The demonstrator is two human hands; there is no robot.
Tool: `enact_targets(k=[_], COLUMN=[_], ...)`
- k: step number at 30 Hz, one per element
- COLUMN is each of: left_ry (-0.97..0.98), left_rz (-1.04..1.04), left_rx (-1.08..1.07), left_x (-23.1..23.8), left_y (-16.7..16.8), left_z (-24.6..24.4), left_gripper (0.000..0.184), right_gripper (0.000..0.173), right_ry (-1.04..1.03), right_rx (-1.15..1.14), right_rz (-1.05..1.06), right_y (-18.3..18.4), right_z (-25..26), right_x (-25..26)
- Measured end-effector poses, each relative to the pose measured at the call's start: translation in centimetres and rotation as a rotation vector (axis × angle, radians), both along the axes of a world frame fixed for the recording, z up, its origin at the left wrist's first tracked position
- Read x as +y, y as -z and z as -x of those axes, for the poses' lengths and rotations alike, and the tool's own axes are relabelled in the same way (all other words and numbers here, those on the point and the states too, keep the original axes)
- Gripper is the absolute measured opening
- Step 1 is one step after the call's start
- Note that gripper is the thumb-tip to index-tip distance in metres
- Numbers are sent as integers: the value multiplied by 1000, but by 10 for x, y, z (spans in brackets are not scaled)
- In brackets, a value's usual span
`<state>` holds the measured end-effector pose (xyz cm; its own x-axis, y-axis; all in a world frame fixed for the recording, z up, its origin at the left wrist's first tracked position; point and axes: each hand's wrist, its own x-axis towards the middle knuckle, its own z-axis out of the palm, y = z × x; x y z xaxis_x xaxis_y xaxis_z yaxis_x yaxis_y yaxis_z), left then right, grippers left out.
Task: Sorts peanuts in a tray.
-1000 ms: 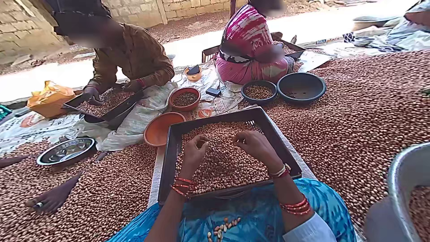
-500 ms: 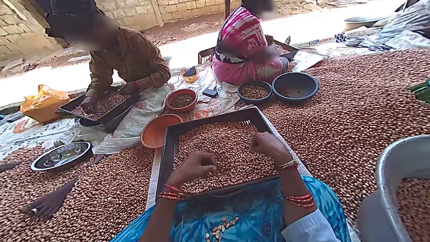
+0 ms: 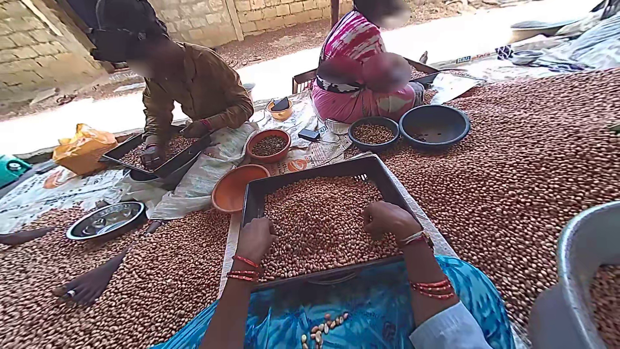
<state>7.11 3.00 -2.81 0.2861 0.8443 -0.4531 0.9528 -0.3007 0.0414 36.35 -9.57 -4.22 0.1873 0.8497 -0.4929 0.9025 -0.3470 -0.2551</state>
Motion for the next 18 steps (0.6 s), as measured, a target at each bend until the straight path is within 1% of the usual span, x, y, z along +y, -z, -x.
enact_targets(k=[2,4,6,7,8,9,10,11,12,13,14,15,16,17,18], left_ry=[-13,-14,3,35,103,208,317,394,444,443,384,288,176,73,-5], left_rz=[-6,-2,33,75,153,282,485,715,864,882,776,578,342,137,8], left_rx=[67,89,43,-30,-146,-328,-572,-779,-909,-968,-963,-876,-706,-496,-322], left_x=[-1,0,5,8,11,12,14,14,13,11,10,10,10,11,10], left_y=[5,7,8,7,4,1,-1,-2,-3,-6,-8,-10,-10,-6,-1], left_z=[-4,-5,1,7,16,26,36,42,44,44,42,39,33,25,18], left_gripper=[31,31,29,27,24,16,7,8,13,18,22,23,26,32,39], right_gripper=[31,32,31,30,28,23,19,18,22,28,32,35,37,40,42], right_ry=[8,21,11,-42,-138,-256,-366,-457,-501,-483,-410,-296,-160,-17,100], right_rx=[-12,-43,-36,21,136,320,549,761,895,907,807,630,419,233,100], right_rz=[28,38,12,-38,-122,-217,-288,-328,-350,-373,-394,-383,-329,-240,-138], right_y=[0,-1,-6,-10,-15,-20,-24,-27,-29,-32,-33,-32,-29,-25,-19], right_z=[1,1,3,2,1,0,0,2,4,6,4,2,0,-2,-3], right_x=[1,2,0,-2,-6,-11,-15,-17,-18,-20,-21,-22,-20,-18,-15])
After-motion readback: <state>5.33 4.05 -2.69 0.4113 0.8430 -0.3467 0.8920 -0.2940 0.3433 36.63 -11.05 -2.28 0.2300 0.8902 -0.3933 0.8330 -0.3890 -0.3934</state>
